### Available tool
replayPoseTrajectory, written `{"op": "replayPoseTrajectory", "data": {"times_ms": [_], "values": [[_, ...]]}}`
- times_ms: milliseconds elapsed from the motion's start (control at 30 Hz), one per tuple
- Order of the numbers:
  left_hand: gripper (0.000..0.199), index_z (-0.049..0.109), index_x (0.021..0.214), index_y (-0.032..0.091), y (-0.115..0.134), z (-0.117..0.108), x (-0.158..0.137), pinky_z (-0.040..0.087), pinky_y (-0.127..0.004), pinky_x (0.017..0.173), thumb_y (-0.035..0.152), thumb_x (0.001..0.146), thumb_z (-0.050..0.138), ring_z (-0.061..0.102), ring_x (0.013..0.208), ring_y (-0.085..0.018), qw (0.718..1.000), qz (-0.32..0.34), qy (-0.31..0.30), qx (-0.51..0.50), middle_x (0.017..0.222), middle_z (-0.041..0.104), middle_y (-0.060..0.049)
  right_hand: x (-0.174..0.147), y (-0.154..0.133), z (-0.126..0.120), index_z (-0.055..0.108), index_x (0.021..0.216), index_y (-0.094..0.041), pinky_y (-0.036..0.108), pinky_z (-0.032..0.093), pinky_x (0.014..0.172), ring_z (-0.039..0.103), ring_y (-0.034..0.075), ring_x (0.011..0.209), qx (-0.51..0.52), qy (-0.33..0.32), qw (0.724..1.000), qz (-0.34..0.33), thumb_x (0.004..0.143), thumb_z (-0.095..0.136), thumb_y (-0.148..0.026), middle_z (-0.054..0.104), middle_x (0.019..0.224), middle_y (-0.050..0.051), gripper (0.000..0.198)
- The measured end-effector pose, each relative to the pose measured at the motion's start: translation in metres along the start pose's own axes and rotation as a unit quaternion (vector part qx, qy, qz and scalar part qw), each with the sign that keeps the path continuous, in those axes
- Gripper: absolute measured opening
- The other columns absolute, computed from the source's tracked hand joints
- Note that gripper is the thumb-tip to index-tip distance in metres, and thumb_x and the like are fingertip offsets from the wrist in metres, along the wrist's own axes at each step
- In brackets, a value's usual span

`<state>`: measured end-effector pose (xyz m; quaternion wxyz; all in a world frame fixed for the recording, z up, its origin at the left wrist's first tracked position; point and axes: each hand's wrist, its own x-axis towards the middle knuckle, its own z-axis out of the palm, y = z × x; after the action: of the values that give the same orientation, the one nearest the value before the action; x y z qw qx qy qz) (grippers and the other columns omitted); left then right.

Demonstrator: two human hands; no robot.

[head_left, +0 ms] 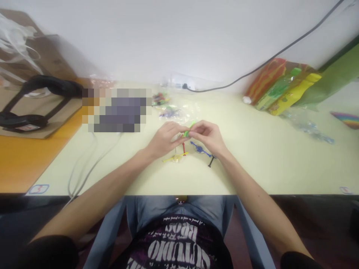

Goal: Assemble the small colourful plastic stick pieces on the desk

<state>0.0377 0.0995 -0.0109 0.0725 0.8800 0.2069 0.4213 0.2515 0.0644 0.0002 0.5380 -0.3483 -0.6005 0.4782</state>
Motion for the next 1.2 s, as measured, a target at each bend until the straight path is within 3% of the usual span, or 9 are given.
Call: {"op": "replayPoseTrajectory", "data": {"times_ms": [200, 367, 467, 567, 633, 700, 833, 967, 1200], "values": [[0.02, 0.068, 0.119, 0.024, -0.001, -0.001, -0.001, 0.052, -0.038, 0.092, 0.032, 0.101, 0.069, 0.07, 0.09, -0.019, 1.0, -0.001, 0.008, 0.005, 0.094, 0.076, -0.003, 0.001, -0.003, 0.001, 0.069, 0.088, -0.021, 0.036, 0.059, 0.078, 0.072, 0.019, 0.079, -0.026, 0.001, 1.0, 0.002, 0.079, 0.087, -0.054, 0.074, 0.084, 0.002, 0.038], [0.021, 0.069, 0.116, 0.023, -0.003, -0.004, -0.002, 0.053, -0.037, 0.092, 0.034, 0.098, 0.072, 0.071, 0.09, -0.019, 0.993, -0.05, 0.1, 0.023, 0.096, 0.077, -0.003, -0.003, -0.011, -0.001, 0.072, 0.091, -0.023, 0.037, 0.049, 0.081, 0.063, 0.019, 0.081, -0.165, -0.025, 0.985, -0.051, 0.093, 0.071, -0.063, 0.074, 0.087, 0.003, 0.04], [0.026, 0.068, 0.113, 0.021, -0.008, -0.006, -0.003, 0.054, -0.035, 0.09, 0.039, 0.096, 0.075, 0.071, 0.089, -0.019, 0.981, -0.12, 0.151, 0.013, 0.097, 0.075, -0.003, -0.008, -0.016, 0.003, 0.076, 0.096, -0.023, 0.038, 0.04, 0.085, 0.059, 0.02, 0.083, -0.309, -0.133, 0.938, -0.087, 0.093, 0.072, -0.064, 0.074, 0.086, 0.003, 0.041], [0.027, 0.067, 0.109, 0.019, -0.012, -0.009, -0.004, 0.054, -0.035, 0.088, 0.041, 0.095, 0.075, 0.068, 0.088, -0.018, 0.971, -0.164, 0.171, -0.011, 0.097, 0.071, -0.004, -0.014, -0.016, 0.014, 0.077, 0.104, -0.023, 0.038, 0.032, 0.085, 0.059, 0.024, 0.094, -0.413, -0.262, 0.864, -0.117, 0.091, 0.075, -0.061, 0.073, 0.09, 0.005, 0.041], [0.027, 0.067, 0.108, 0.019, -0.014, -0.01, -0.004, 0.053, -0.034, 0.087, 0.042, 0.095, 0.074, 0.066, 0.088, -0.018, 0.969, -0.174, 0.176, -0.013, 0.096, 0.07, -0.004, -0.017, -0.016, 0.022, 0.077, 0.104, -0.022, 0.038, 0.029, 0.085, 0.059, 0.025, 0.1, -0.457, -0.317, 0.821, -0.131, 0.093, 0.075, -0.056, 0.073, 0.094, 0.006, 0.036], [0.026, 0.067, 0.108, 0.02, -0.014, -0.01, -0.003, 0.053, -0.034, 0.086, 0.042, 0.097, 0.073, 0.064, 0.087, -0.018, 0.969, -0.171, 0.176, -0.003, 0.096, 0.069, -0.004, -0.02, -0.015, 0.028, 0.077, 0.101, -0.02, 0.038, 0.028, 0.086, 0.058, 0.026, 0.101, -0.476, -0.344, 0.798, -0.137, 0.098, 0.072, -0.049, 0.073, 0.094, 0.007, 0.03], [0.023, 0.07, 0.113, 0.021, -0.012, -0.011, -0.002, 0.053, -0.035, 0.087, 0.04, 0.099, 0.07, 0.064, 0.09, -0.019, 0.974, -0.152, 0.169, 0.013, 0.098, 0.07, -0.005, -0.024, -0.016, 0.027, 0.075, 0.095, -0.021, 0.039, 0.027, 0.087, 0.057, 0.025, 0.101, -0.482, -0.349, 0.792, -0.136, 0.101, 0.066, -0.041, 0.072, 0.093, 0.006, 0.023], [0.022, 0.071, 0.116, 0.022, -0.009, -0.011, -0.001, 0.055, -0.034, 0.089, 0.035, 0.099, 0.07, 0.067, 0.09, -0.018, 0.974, -0.15, 0.168, 0.012, 0.1, 0.072, -0.005, -0.031, -0.019, 0.01, 0.075, 0.094, -0.021, 0.039, 0.028, 0.085, 0.055, 0.024, 0.093, -0.498, -0.325, 0.796, -0.113, 0.1, 0.065, -0.039, 0.069, 0.088, 0.005, 0.022], [0.02, 0.07, 0.113, 0.02, -0.007, -0.012, -0.001, 0.055, -0.034, 0.089, 0.032, 0.097, 0.071, 0.068, 0.089, -0.017, 0.975, -0.146, 0.169, 0.0, 0.102, 0.073, -0.006, -0.049, -0.024, -0.021, 0.074, 0.098, -0.021, 0.04, 0.031, 0.089, 0.054, 0.022, 0.089, -0.486, -0.292, 0.822, -0.053, 0.1, 0.066, -0.039, 0.067, 0.084, 0.003, 0.02]]}}
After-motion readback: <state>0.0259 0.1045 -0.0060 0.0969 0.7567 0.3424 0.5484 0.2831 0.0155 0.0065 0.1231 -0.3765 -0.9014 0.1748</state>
